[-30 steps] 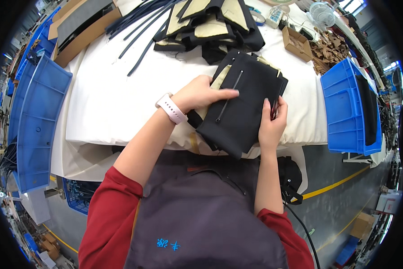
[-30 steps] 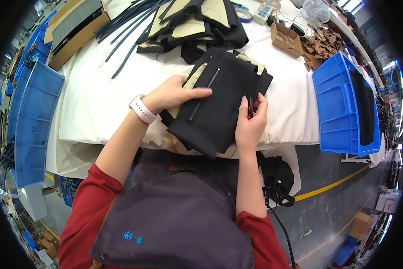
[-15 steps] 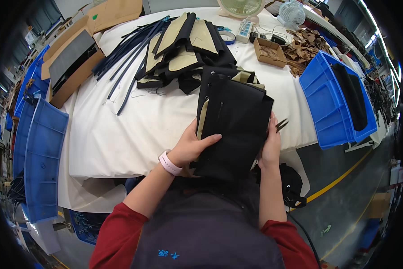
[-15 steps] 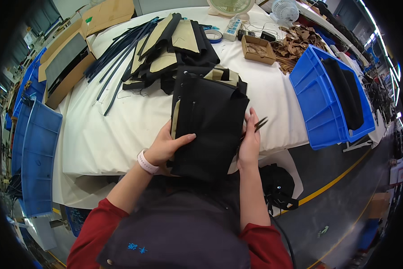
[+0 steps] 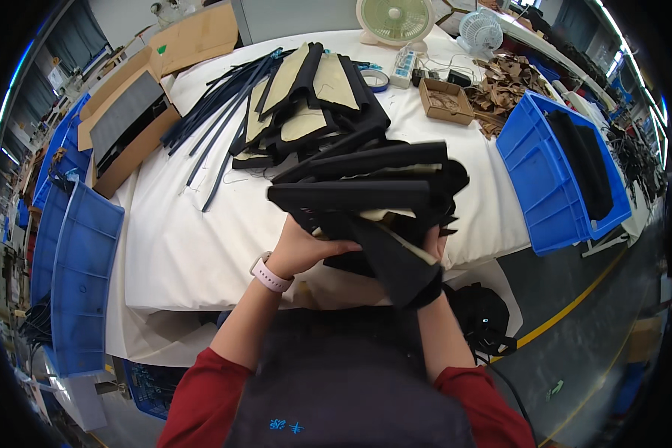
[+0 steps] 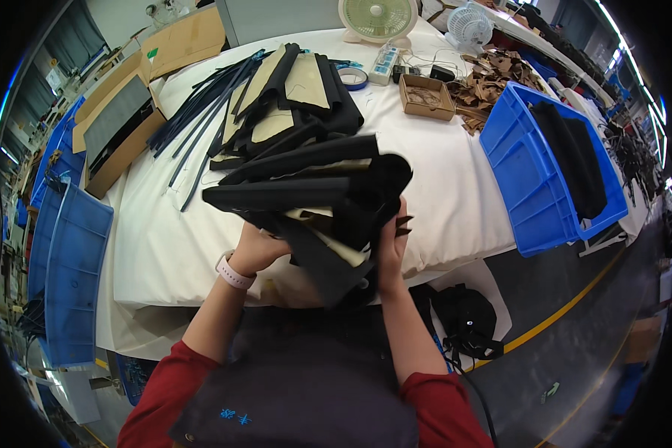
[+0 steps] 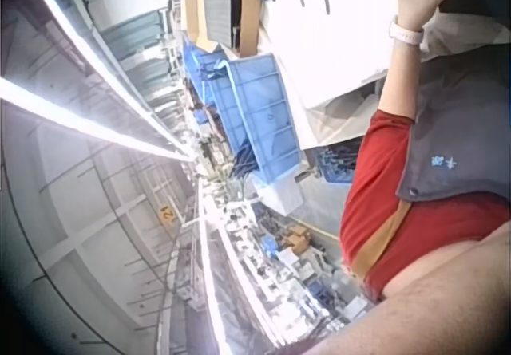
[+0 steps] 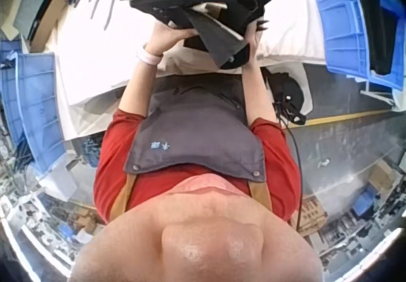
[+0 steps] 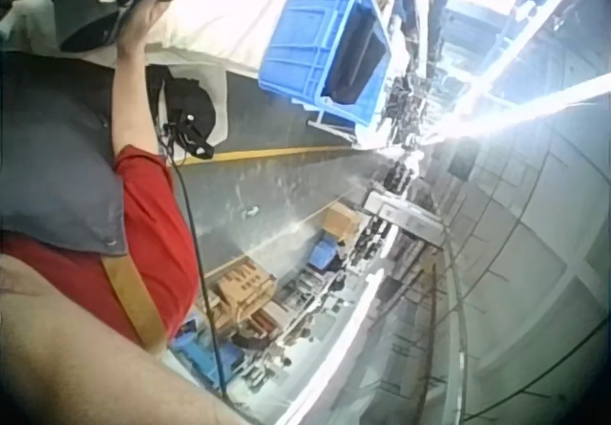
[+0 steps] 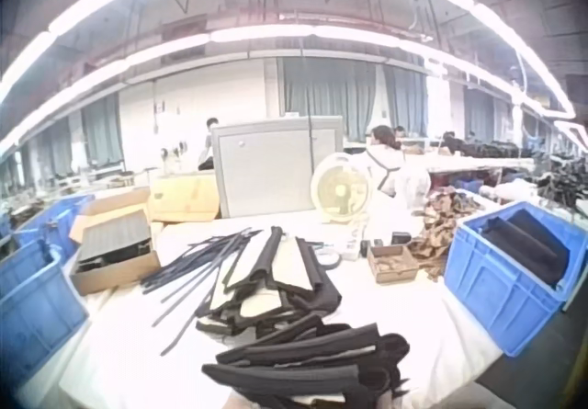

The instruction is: Trimming loose threads and excess material from various black leather pieces using thread snips.

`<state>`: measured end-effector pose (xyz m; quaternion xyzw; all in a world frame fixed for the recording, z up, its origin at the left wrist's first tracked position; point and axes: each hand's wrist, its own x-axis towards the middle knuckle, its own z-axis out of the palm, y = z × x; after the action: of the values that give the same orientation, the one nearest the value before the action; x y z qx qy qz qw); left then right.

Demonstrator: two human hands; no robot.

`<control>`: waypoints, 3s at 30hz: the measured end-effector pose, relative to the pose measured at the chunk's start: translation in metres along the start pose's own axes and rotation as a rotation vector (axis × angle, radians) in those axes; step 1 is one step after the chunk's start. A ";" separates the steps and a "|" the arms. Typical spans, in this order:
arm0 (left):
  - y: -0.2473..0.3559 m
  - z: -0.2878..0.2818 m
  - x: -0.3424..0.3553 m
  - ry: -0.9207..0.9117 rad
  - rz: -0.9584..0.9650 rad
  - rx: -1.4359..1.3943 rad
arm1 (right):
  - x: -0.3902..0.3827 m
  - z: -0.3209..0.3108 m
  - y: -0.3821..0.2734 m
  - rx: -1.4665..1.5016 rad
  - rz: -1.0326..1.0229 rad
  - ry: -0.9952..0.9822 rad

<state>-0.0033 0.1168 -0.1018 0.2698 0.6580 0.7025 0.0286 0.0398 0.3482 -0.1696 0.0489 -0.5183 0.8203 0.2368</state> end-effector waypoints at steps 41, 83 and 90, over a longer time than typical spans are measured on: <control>-0.043 -0.132 0.174 -0.051 -0.339 1.298 | 0.021 -0.117 -0.056 -1.254 -0.359 0.486; -0.054 -0.079 0.180 -0.181 0.608 1.051 | 0.275 0.013 0.125 -0.779 0.086 -0.113; -0.070 -0.134 0.166 0.042 0.097 1.151 | 0.258 0.008 0.120 -1.474 0.046 0.073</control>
<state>-0.2228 0.0698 -0.1094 0.2578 0.9215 0.2370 -0.1678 -0.2423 0.3865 -0.1808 -0.1613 -0.9276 0.2649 0.2081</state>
